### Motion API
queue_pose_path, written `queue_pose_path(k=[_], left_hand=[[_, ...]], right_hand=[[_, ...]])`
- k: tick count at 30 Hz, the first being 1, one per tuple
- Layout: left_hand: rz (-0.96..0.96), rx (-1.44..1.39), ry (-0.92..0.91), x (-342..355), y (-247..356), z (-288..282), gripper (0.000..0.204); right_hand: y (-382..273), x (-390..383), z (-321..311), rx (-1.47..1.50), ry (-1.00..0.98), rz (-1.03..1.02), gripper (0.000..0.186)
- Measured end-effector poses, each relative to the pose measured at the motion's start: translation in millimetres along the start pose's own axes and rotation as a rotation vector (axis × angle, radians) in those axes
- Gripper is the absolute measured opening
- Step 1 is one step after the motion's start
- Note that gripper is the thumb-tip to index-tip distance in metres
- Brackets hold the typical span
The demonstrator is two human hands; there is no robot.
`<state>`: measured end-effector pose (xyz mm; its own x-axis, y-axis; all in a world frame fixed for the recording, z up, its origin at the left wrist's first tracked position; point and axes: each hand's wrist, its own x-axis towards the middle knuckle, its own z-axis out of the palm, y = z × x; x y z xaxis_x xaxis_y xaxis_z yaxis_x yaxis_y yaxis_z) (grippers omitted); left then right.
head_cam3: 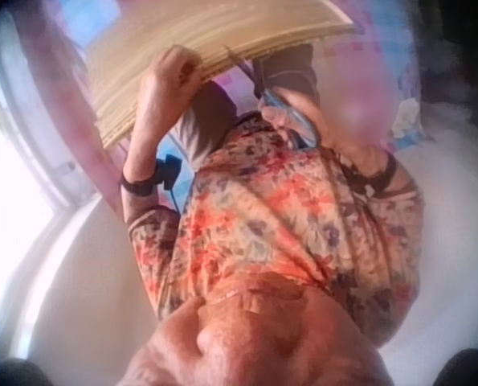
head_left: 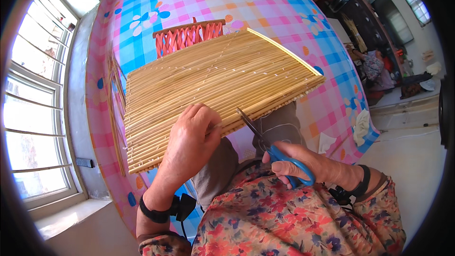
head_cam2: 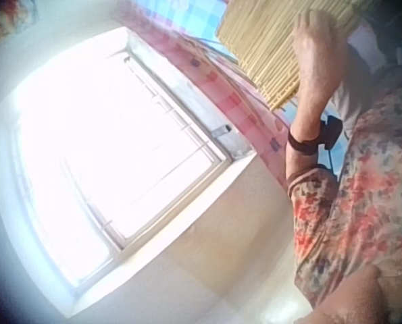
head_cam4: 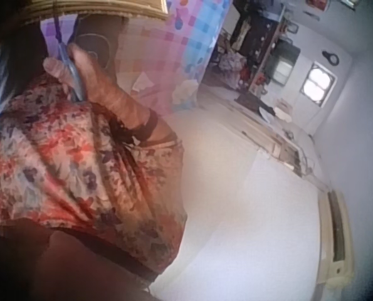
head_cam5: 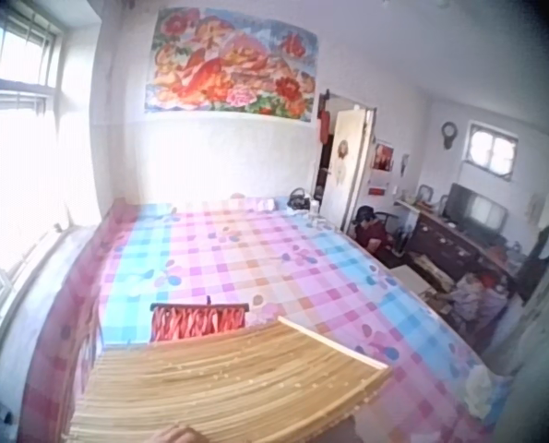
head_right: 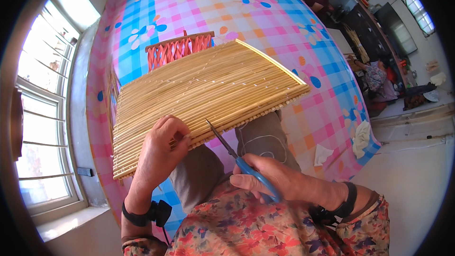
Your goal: The person assembles a bamboo mat by inserting sticks into a wooden frame, securing them with string, and trimming the excess string with scissors.
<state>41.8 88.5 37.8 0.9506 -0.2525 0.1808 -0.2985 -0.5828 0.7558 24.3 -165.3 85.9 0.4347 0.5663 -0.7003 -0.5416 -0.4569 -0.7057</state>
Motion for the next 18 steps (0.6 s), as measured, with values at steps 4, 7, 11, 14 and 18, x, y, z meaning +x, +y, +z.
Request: queue_pose_path(k=[4,7,11,14,18], left_hand=[[-0.02,-0.005,-0.001,-0.2,0.9,-2.1,0.009],[-0.039,-0.017,0.011,0.3,-0.6,-1.3,0.009],[-0.041,-0.011,-0.003,-0.3,1.4,-1.9,0.009],[-0.049,-0.022,-0.012,0.0,2.0,-1.0,0.009],[-0.048,0.002,0.006,-0.7,1.4,-0.8,0.009]], right_hand=[[4.0,1.1,-2.3,0.03,-0.013,-0.026,0.057],[2.9,2.3,-4.0,0.006,-0.008,-0.037,0.058],[9.0,2.9,-5.3,0.016,0.021,-0.067,0.055],[10.9,1.2,-5.9,0.018,0.028,-0.04,0.055],[6.1,-2.2,-6.3,0.0,0.001,-0.028,0.056]])
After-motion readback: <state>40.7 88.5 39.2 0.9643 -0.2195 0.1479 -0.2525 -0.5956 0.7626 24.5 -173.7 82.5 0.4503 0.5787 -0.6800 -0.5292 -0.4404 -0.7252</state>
